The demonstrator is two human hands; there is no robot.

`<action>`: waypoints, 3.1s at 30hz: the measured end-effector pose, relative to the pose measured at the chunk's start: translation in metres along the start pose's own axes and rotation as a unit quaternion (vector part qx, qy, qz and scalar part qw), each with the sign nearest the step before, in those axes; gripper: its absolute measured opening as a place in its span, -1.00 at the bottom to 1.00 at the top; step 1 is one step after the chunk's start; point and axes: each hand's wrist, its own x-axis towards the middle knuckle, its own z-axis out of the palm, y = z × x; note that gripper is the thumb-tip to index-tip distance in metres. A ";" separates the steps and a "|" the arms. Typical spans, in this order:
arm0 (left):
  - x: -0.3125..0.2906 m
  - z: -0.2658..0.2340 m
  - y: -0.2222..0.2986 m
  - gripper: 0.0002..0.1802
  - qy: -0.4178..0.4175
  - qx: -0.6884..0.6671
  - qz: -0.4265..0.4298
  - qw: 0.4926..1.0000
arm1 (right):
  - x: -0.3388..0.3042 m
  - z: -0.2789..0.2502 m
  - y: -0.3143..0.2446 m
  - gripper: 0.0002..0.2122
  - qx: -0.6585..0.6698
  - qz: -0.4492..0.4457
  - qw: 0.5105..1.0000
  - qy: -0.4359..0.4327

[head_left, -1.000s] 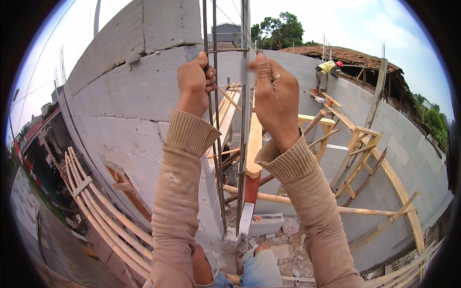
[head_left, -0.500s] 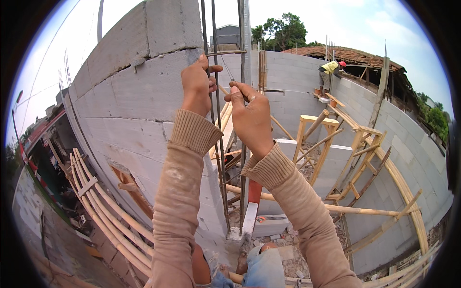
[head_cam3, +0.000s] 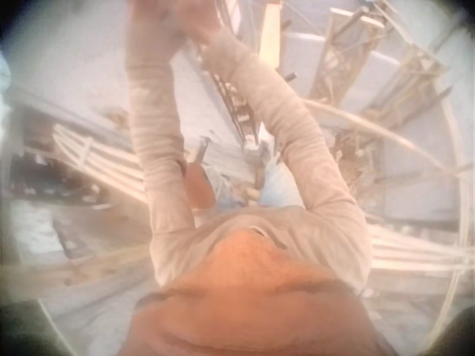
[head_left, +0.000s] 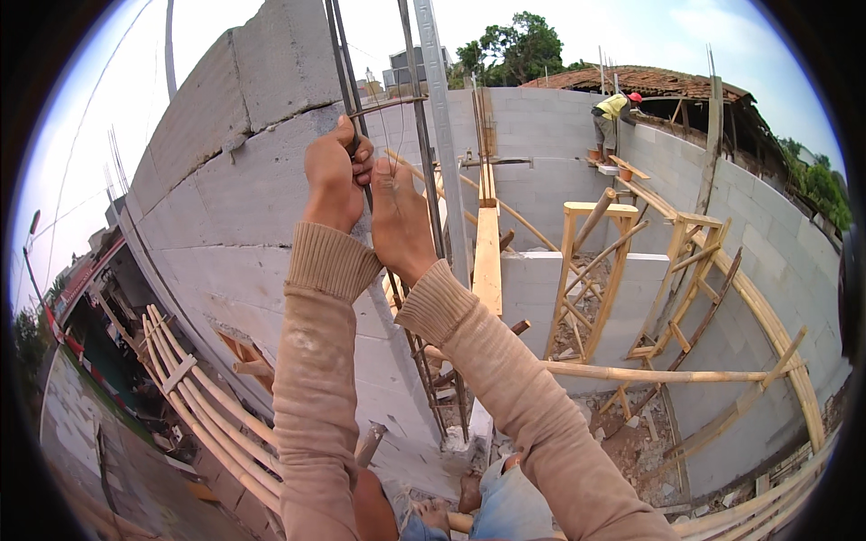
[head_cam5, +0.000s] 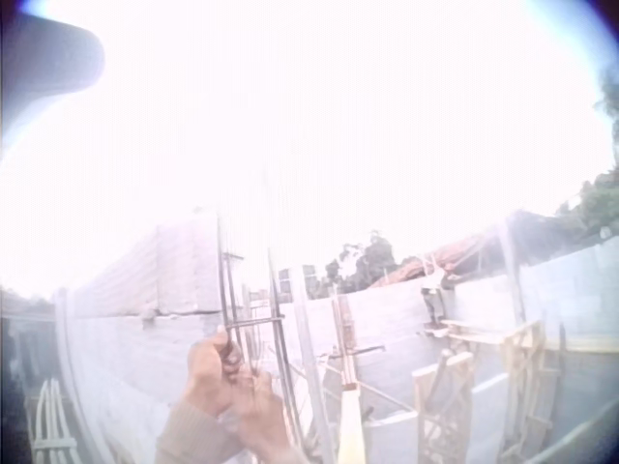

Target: The person ties metal rebar together with wire using a pair of pliers on a construction site.

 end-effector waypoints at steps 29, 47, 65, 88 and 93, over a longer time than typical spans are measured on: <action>-0.008 -0.003 0.001 -0.71 -0.024 -0.001 0.028 0.999 | -0.020 -0.052 -0.069 -0.51 -0.217 -0.018 0.975 -0.043; -0.023 -0.017 -0.022 -0.47 -0.030 -0.055 0.145 0.987 | -0.050 -0.053 -0.054 -0.69 -0.198 0.002 0.980 -0.031; -0.012 -0.008 -0.016 -0.68 0.044 -0.047 0.056 0.996 | -0.017 -0.035 -0.060 -0.73 -0.300 -0.037 0.953 -0.004; -0.010 -0.005 -0.024 -0.81 0.052 -0.078 0.085 0.992 | 0.030 -0.046 -0.072 -0.83 -0.413 -0.178 0.893 -0.030; -0.007 -0.010 -0.022 -0.74 0.030 -0.079 0.061 0.995 | 0.048 -0.040 -0.073 -0.81 -0.491 -0.205 0.844 -0.071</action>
